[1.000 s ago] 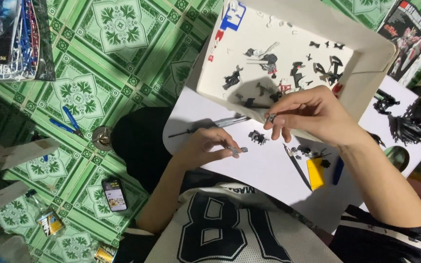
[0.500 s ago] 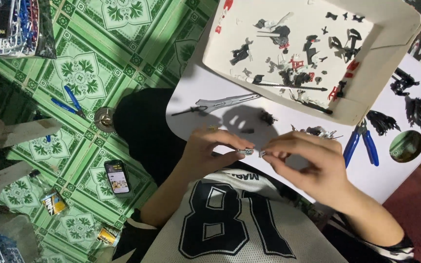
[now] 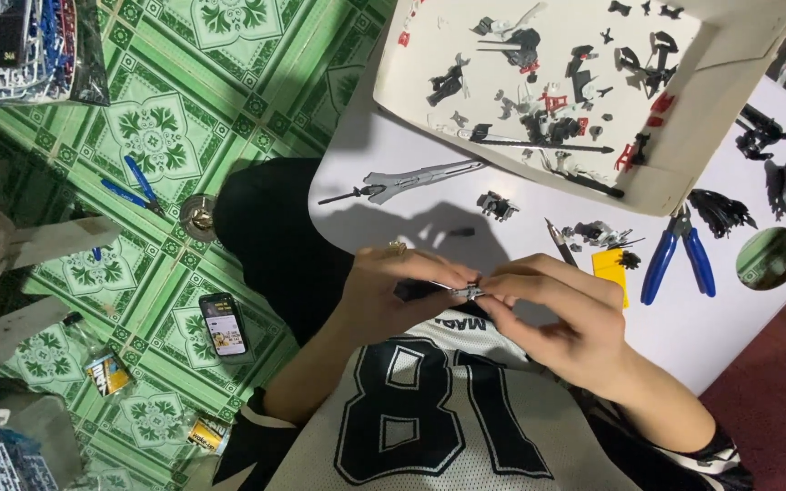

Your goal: Assembling small plastic model parts by hand, picking pieces from a box and snapping them together.

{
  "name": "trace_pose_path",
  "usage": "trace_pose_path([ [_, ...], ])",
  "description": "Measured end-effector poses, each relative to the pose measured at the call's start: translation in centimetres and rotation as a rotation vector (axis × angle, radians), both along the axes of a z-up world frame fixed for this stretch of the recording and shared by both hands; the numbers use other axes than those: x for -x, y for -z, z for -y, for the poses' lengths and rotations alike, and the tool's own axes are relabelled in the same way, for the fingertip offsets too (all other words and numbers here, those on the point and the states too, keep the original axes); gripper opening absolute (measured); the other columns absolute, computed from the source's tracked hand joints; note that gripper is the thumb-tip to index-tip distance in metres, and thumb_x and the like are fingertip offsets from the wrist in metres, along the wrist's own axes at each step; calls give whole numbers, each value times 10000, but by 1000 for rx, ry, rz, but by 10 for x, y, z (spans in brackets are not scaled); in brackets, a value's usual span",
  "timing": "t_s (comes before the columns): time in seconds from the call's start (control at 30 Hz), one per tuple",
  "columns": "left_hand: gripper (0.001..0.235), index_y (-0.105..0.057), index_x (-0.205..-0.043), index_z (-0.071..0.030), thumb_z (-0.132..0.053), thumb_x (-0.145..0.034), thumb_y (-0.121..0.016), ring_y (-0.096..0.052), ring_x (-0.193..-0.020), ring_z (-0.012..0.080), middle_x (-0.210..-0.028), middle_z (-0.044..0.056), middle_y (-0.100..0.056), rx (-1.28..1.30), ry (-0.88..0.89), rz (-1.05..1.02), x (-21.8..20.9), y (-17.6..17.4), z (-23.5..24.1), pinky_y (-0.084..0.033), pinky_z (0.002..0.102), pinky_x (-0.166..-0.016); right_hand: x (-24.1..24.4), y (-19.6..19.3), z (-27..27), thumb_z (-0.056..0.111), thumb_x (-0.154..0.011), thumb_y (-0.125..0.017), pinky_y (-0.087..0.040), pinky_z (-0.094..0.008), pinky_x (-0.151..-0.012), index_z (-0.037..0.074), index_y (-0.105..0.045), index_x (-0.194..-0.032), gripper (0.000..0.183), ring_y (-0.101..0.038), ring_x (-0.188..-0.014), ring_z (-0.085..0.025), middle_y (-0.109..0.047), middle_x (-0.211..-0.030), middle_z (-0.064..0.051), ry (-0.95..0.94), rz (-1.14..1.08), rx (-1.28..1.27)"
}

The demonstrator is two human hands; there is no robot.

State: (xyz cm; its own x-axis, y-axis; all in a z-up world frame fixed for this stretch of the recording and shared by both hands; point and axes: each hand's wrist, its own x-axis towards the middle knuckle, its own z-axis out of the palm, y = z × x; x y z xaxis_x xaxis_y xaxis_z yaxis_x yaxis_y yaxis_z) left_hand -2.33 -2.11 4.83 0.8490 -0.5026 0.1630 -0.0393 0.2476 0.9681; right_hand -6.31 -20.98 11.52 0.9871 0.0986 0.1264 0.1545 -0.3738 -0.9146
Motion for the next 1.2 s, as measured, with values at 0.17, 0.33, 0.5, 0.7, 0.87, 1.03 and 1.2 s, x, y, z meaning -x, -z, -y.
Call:
trace_pose_path([
  [0.17, 173, -722, -907, -87, -6, -765, -780, -734, -817, 215, -889, 84, -748, -23, 8, -27, 2, -2, -2, -570, 265, -694, -1, -3, -3, -95, -739, -676, -550, -274, -555, 17, -707, -868, 174, -642, -546, -168, -679, -701, -73, -13, 73, 33],
  [0.33, 182, -717, -899, -64, 27, -754, -781, -734, -805, 221, -874, 108, -747, -19, 13, -66, 4, 0, -2, -574, 272, -673, 2, -2, -3, -82, -727, -684, -557, -252, -554, 25, -708, -861, 173, -645, -534, -147, -675, -687, -55, -20, 91, 80],
  [0.5, 182, -717, -897, -71, 23, -753, -777, -736, -798, 229, -872, 89, -753, -42, 0, -61, 3, 0, -4, -571, 264, -657, 4, -2, -4, -66, -755, -674, -561, -261, -563, 24, -716, -878, 158, -659, -550, -161, -673, -689, -57, -2, 86, 83],
  [0.7, 178, -716, -906, -54, 33, -760, -768, -728, -821, 238, -886, 107, -750, -26, 6, -103, 3, 0, -5, -572, 275, -663, 2, -4, -4, -58, -764, -674, -564, -283, -543, 22, -713, -871, 140, -660, -552, -169, -672, -691, -60, -7, 61, 99],
  [0.87, 223, -708, -940, -42, 52, -748, -772, -725, -850, 249, -935, 121, -744, -19, 5, -87, 7, 3, -5, -579, 287, -689, 8, 7, -4, -29, -782, -678, -569, -287, -541, 32, -712, -867, 110, -655, -556, -173, -667, -709, -58, -3, 110, 125],
  [1.03, 248, -706, -945, -35, 48, -728, -791, -728, -851, 259, -970, 131, -738, -29, -70, 13, 12, -4, 0, -596, 304, -696, 12, 9, -7, -19, -817, -643, -576, -326, -509, 11, -693, -867, 77, -662, -557, -215, -665, -750, -99, -12, 187, 129],
  [1.2, 189, -695, -919, -31, 50, -762, -762, -733, -846, 246, -971, 114, -743, -25, -128, 24, 17, -6, 3, -596, 285, -699, 9, 8, -12, -64, -827, -612, -569, -322, -519, -27, -681, -833, 78, -665, -581, -233, -656, -789, -166, -11, 358, 146],
])
